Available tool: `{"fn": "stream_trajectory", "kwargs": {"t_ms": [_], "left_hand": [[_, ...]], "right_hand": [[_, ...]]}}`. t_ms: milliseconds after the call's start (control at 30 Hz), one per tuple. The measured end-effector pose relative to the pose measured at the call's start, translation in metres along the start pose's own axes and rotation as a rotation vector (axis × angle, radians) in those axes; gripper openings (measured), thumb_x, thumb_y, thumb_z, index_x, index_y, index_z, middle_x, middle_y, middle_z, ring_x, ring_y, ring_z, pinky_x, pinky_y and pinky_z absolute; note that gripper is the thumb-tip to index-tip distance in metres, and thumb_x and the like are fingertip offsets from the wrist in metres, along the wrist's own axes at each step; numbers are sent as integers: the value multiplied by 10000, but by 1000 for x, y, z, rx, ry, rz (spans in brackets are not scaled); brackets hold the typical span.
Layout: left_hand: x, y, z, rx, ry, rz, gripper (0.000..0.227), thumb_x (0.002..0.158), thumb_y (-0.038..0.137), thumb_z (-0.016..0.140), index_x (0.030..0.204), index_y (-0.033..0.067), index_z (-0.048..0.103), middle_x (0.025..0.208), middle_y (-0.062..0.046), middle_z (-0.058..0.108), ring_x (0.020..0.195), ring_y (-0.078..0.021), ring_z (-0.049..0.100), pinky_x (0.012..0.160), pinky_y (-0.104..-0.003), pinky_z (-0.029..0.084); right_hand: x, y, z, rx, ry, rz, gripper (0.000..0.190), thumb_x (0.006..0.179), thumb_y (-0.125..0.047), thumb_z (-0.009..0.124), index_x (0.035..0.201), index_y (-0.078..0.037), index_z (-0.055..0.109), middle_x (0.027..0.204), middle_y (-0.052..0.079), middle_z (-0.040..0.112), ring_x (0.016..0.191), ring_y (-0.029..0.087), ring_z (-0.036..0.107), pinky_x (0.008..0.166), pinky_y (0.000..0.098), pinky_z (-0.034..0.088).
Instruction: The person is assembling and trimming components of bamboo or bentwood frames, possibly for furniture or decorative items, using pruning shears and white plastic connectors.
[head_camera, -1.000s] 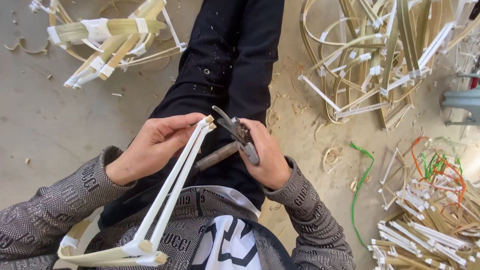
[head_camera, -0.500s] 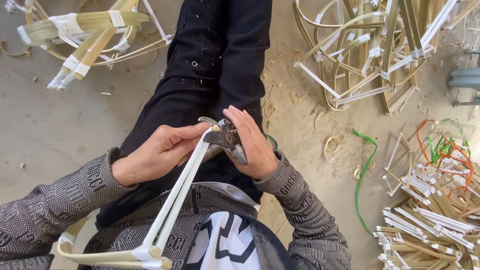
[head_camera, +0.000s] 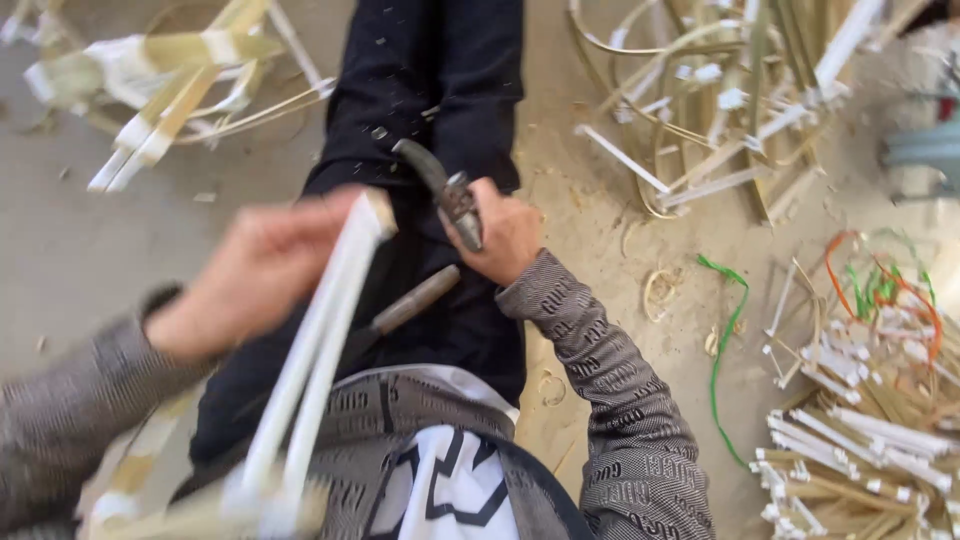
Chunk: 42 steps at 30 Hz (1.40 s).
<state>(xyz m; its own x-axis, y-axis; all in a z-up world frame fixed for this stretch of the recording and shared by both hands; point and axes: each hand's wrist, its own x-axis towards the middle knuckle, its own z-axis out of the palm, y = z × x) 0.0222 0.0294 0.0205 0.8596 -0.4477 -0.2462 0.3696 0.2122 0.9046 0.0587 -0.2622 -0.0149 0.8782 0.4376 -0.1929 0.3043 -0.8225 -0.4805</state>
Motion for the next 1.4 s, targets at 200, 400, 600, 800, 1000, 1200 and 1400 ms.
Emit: {"fn": "stream_trajectory", "kwargs": {"t_ms": [200, 400, 600, 800, 1000, 1200, 1400], "left_hand": [[1, 24, -53, -338, 302, 190, 497, 1136, 42, 451, 1629, 101, 449, 1256, -27, 677, 1121, -119, 651, 1012, -307, 536], [-2, 54, -34, -330, 287, 270, 518, 1120, 17, 491, 1632, 51, 427, 1134, -84, 680, 1004, -180, 660, 957, -358, 555], [-5, 81, 14, -207, 49, 173, 627, 966, -37, 588, 1574, 35, 451, 1141, -151, 720, 1006, -236, 737, 936, -394, 607], [3, 81, 27, -2, 32, 289, 650, 969, 0, 635, 1579, 50, 417, 1208, -148, 707, 1072, -200, 730, 963, -338, 597], [24, 82, -8, 959, 390, 549, 616, 928, 38, 731, 1482, -34, 472, 1343, -231, 590, 1239, -357, 562, 1024, -464, 485], [20, 22, -74, 1761, 586, 436, 576, 901, 179, 810, 1405, 8, 590, 1306, -154, 581, 1232, -316, 530, 1054, -415, 433], [-2, 11, -105, 1574, 642, 447, 282, 1008, 63, 751, 1280, 112, 697, 1181, -72, 660, 1094, -248, 609, 987, -377, 447]], "right_hand": [[2, -58, -47, -218, 387, -477, 906, 741, -464, 823, 1408, -4, 418, 1218, 210, 617, 1134, 401, 593, 990, 467, 464], [-43, -17, -33, 951, -61, -12, 636, 1057, -208, 674, 1586, 11, 395, 1360, 163, 668, 1248, 247, 661, 1101, 379, 510], [-40, 2, -16, 1052, -29, 288, 414, 1064, -151, 535, 1421, 55, 494, 1071, 147, 732, 920, 186, 733, 816, 320, 626], [-38, 13, -20, 1073, -54, 296, 355, 1074, -138, 539, 1367, 62, 536, 1018, 151, 744, 880, 201, 750, 811, 330, 633], [-22, 54, -115, 1118, 505, 204, 331, 1070, -164, 585, 1346, 19, 574, 1067, 171, 748, 960, 271, 756, 827, 404, 664], [-19, 64, -140, 1355, 671, 82, 424, 1067, -279, 578, 1418, -45, 528, 1257, 146, 706, 1099, 257, 723, 888, 391, 612], [-19, 48, -64, 1234, 315, 235, 386, 1070, -187, 573, 1416, -25, 513, 1203, 147, 707, 1033, 204, 710, 896, 356, 588]]}}
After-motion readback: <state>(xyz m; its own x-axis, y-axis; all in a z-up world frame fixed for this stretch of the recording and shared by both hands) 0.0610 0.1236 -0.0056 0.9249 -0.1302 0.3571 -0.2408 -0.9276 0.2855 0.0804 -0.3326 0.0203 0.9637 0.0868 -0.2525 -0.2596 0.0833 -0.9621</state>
